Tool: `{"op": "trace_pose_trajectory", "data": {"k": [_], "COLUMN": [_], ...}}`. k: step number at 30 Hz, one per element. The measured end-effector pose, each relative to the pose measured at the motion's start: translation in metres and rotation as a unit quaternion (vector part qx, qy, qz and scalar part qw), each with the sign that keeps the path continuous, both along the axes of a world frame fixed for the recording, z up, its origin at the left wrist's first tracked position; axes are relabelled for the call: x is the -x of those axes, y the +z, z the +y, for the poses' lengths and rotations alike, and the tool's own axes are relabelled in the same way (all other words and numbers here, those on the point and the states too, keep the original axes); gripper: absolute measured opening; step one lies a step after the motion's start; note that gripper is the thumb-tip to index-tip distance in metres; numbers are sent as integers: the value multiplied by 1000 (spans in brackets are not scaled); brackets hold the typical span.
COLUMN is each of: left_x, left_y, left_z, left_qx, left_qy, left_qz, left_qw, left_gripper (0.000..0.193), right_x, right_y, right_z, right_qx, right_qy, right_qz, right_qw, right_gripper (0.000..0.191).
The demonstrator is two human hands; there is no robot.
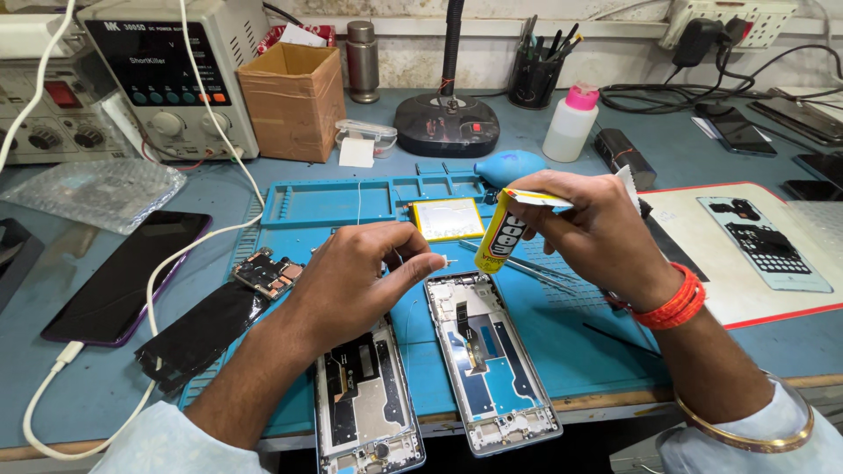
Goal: The person repairs a disassembled smartphone at a workbench. They hold the phone frame, use tweezers and a pry tool to work on internal components, handle small parts and a battery, then apply adhesive from a glue tube to the phone frame and press parts into place.
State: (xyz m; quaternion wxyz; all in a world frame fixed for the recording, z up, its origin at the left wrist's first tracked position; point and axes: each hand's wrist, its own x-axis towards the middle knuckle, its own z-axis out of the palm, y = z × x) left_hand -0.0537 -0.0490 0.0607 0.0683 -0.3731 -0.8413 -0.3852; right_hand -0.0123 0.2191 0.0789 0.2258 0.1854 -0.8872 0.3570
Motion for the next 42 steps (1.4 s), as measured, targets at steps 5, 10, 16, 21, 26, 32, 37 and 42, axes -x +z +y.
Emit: {"op": "trace_pose_trajectory", "data": {"k": [5, 10, 16, 21, 26, 32, 37, 42], "left_x": [0, 1, 1, 1, 1, 1, 0, 0], "left_y": [0, 0, -1, -1, -1, 0, 0, 0], "left_z": [-1, 0, 0, -1, -1, -2, -1, -2], "left_qx": [-6, 8, 2, 5, 4, 6, 4, -2], "left_qy": [-11, 0, -5, 1, 6, 11, 11, 12], "left_qz": [12, -2, 8, 12, 12, 3, 7, 2], "left_qw": [1000, 1000, 1000, 1000, 1000, 1000, 1000, 1000], "left_gripper": [30, 30, 29, 30, 30, 30, 30, 31], "right_x": [0, 1, 2, 0, 0, 2, 2, 10], "right_y": [1, 0, 0, 0, 0, 0, -3, -8], "right_z": [1, 3, 3, 2, 1, 5, 7, 10], "right_qx": [-8, -1, -6, -1, 4, 14, 65, 125], "right_qy": [-5, -17, -4, -13, -14, -26, -9, 10], "right_qz": [11, 2, 16, -1, -3, -14, -39, -50], "right_qw": [1000, 1000, 1000, 1000, 1000, 999, 997, 991], "right_gripper": [18, 18, 17, 17, 18, 18, 20, 21]}}
